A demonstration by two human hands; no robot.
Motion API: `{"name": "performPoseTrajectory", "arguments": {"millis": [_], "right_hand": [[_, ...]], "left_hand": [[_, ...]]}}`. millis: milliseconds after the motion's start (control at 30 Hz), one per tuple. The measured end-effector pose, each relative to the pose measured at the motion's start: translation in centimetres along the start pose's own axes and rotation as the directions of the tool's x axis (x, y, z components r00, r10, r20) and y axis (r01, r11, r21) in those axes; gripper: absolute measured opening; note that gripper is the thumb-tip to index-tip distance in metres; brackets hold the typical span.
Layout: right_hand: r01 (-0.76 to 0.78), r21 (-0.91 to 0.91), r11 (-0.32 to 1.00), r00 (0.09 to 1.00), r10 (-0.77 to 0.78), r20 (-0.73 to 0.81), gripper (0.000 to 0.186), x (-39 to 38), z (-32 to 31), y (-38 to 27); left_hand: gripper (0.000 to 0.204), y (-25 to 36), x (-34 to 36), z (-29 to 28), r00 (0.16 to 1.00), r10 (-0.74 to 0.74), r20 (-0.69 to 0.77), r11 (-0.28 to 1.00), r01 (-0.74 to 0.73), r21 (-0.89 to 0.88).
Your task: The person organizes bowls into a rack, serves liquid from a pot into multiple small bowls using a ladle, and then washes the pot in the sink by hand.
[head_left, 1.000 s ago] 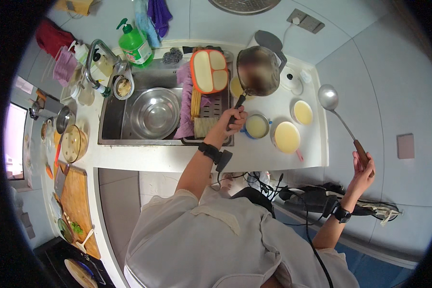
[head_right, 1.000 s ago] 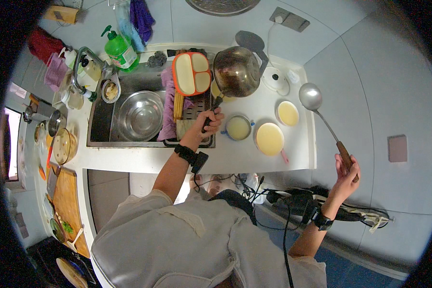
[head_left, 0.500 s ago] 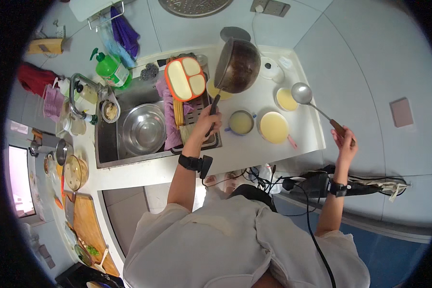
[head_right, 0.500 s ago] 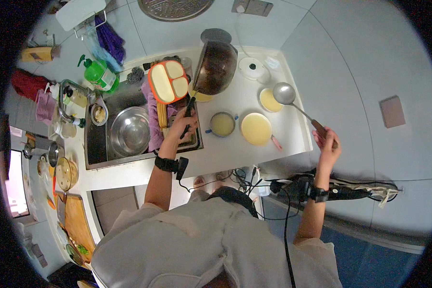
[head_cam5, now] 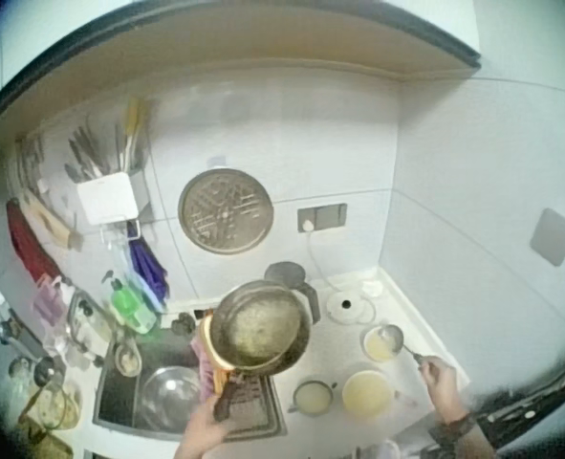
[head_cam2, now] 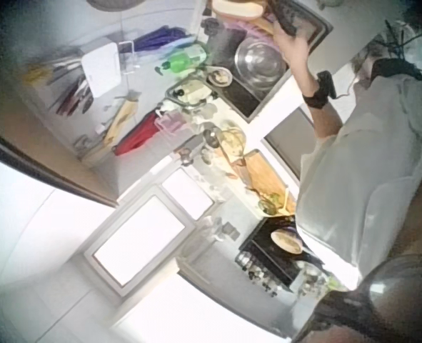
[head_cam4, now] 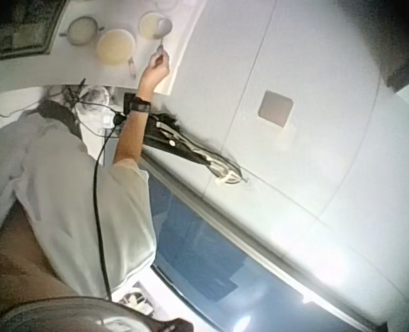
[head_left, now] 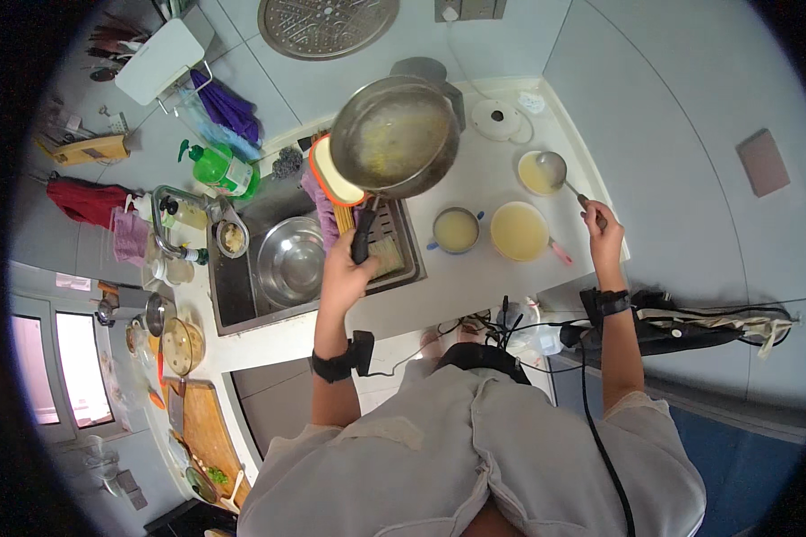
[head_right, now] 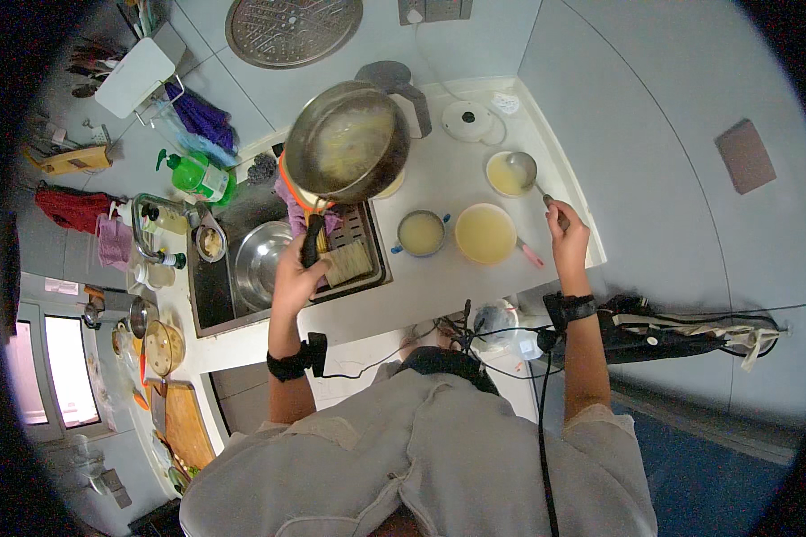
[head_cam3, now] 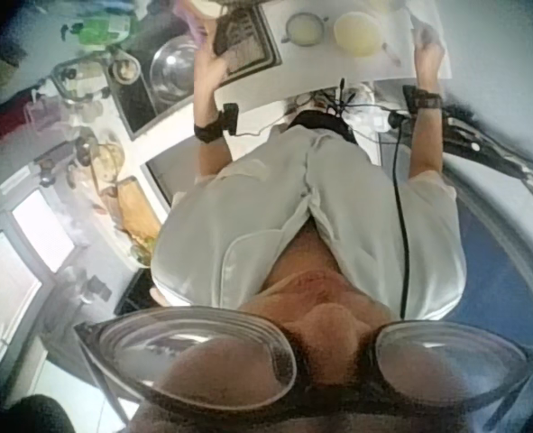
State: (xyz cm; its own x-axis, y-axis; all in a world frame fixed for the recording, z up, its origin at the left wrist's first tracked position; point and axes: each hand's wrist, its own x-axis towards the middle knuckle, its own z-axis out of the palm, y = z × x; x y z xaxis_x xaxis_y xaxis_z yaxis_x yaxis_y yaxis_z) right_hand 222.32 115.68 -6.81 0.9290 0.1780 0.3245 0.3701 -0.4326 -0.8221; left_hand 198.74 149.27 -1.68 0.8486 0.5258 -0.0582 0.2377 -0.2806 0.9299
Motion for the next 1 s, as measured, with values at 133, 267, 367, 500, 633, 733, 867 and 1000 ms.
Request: {"name": "performPoseTrajectory", "arguments": {"millis": [133, 267, 367, 500, 633, 733, 867, 1000], "right_hand": [[-0.089, 0.316, 0.945, 0.982, 0.136, -0.131, 0.025, 1.0, -0.5, 1.2], [-0.207, 0.483, 0.851, 0.958, 0.277, -0.077, 0.027, 2.1, -2.6, 1.2], [-0.251, 0.513, 0.821, 0.937, 0.340, -0.085, 0.031, 2.5, -3.9, -0.8], [-0.223, 0.496, 0.839, 0.949, 0.303, -0.086, 0.031, 3.2, -4.7, -2.0], [-0.223, 0.455, 0.862, 0.951, 0.294, -0.092, 0.031, 3.6, -4.8, -1.8], [-0.220, 0.457, 0.862, 0.951, 0.293, -0.095, 0.030, 3.8, -4.8, -1.2], [-0.221, 0.465, 0.857, 0.946, 0.304, -0.112, 0.029, 3.9, -4.9, -1.3], [-0.165, 0.421, 0.892, 0.969, 0.227, -0.101, 0.027, 3.7, -4.6, -1.1]], "left_hand": [[0.022, 0.8, -1.4, -1.9, 0.997, -0.006, -0.079, 0.994, 0.015, 0.110], [0.018, 0.8, -2.9, -3.4, 0.983, 0.024, -0.183, 0.989, 0.004, 0.149], [0.017, 0.5, -3.7, -4.1, 0.975, -0.006, -0.221, 0.983, 0.047, 0.179], [0.016, -0.3, -4.7, -4.5, 0.952, -0.048, -0.301, 0.976, 0.109, 0.189], [0.017, -1.7, -5.3, -4.6, 0.943, -0.072, -0.325, 0.984, 0.120, 0.130], [0.019, -1.8, -5.7, -4.7, 0.942, -0.027, -0.335, 0.989, 0.075, 0.131], [0.020, -2.3, -6.0, -4.8, 0.939, -0.102, -0.327, 0.984, 0.144, 0.106], [0.018, -3.3, -6.3, -5.0, 0.946, -0.054, -0.321, 0.981, 0.109, 0.158]]}}
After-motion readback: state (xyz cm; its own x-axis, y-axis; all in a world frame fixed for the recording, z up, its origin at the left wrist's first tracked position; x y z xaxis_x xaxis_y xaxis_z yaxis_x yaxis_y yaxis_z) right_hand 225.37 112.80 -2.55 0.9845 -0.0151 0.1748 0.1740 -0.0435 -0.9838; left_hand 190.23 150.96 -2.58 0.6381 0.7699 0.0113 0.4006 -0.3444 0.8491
